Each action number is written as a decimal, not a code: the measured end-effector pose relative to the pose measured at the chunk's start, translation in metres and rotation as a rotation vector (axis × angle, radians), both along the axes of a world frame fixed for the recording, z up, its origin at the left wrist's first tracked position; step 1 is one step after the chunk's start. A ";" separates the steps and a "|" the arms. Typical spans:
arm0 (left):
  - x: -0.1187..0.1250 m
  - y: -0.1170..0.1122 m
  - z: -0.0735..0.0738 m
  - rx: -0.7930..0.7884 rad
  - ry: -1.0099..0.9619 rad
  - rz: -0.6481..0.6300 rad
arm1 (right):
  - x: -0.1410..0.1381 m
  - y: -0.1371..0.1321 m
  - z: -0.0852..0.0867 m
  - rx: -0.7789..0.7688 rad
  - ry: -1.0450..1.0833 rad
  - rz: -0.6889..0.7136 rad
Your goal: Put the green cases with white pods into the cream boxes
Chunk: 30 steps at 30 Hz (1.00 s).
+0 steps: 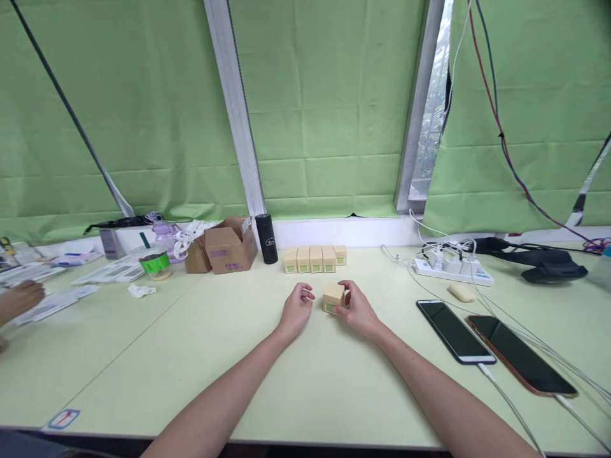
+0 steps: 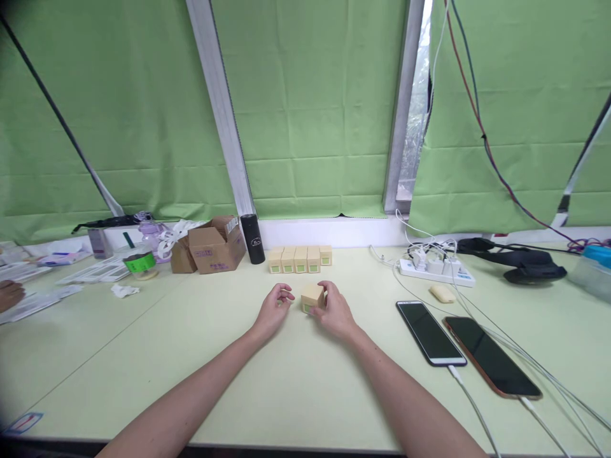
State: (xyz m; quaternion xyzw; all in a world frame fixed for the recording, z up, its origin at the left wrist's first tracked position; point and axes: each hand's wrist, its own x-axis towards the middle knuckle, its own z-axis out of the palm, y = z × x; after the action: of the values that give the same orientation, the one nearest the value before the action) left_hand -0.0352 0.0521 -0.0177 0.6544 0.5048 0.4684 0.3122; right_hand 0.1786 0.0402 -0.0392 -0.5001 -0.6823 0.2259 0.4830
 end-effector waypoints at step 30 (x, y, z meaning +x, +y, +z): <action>-0.001 -0.002 -0.004 0.050 0.089 -0.014 | 0.015 0.129 -0.003 -0.188 0.411 -0.484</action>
State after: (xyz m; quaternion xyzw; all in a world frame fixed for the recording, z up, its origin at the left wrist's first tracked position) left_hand -0.0360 0.0498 -0.0218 0.6859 0.5017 0.4489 0.2762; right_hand 0.1939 0.1696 -0.0420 -0.6340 -0.4081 0.2631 0.6019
